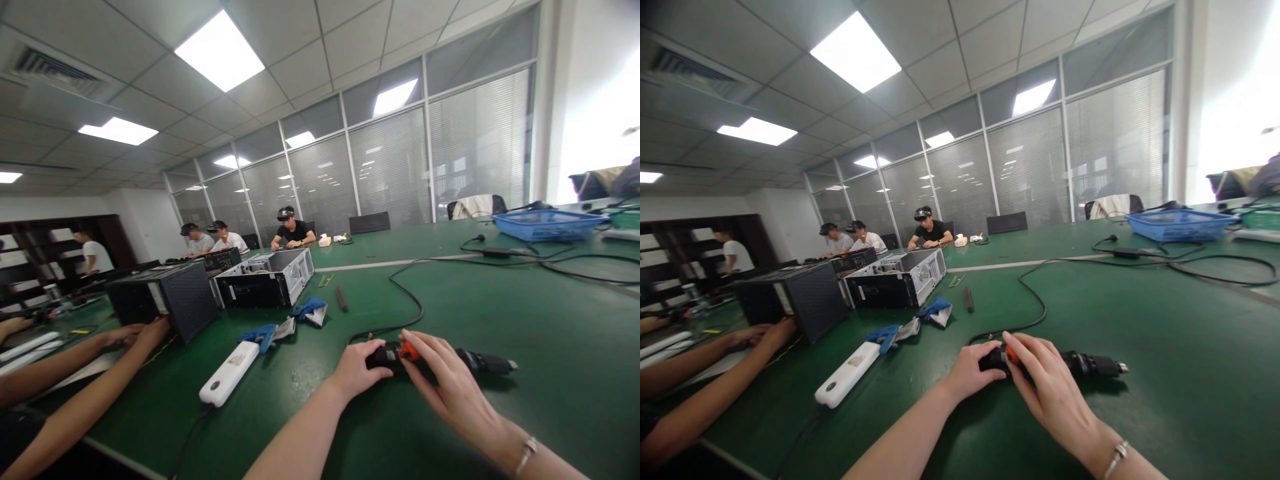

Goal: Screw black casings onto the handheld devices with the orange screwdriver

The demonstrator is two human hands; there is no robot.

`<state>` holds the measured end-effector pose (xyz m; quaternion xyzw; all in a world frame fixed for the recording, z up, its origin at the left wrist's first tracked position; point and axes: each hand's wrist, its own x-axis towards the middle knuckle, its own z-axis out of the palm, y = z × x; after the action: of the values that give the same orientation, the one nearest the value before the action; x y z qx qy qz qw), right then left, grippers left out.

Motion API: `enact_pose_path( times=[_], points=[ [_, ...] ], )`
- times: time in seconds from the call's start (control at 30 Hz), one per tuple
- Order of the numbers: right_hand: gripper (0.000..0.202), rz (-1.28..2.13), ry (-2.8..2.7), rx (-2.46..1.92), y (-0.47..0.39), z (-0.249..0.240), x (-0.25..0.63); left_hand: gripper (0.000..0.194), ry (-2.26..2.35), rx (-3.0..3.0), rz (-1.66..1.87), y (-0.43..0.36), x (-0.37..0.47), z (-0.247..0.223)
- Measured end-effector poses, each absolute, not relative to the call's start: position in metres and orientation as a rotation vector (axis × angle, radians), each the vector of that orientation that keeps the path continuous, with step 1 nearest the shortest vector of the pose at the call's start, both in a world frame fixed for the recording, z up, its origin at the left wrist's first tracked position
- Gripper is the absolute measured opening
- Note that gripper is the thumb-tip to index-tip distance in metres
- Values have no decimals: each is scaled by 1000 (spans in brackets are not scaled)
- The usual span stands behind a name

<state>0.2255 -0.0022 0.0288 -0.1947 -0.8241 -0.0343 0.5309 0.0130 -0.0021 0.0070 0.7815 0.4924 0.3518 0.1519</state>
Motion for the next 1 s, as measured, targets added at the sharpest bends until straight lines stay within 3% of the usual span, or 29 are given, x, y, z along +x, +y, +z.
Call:
enact_pose_path(
  times=[0.57,1.0],
  points=[
    [54,-117,-1957,-539,1,30,224,64,1510,2349,902,1,13,4],
    [53,48,-1631,-686,16,26,233,55,1503,2309,777,4,12,15]
  ],
)
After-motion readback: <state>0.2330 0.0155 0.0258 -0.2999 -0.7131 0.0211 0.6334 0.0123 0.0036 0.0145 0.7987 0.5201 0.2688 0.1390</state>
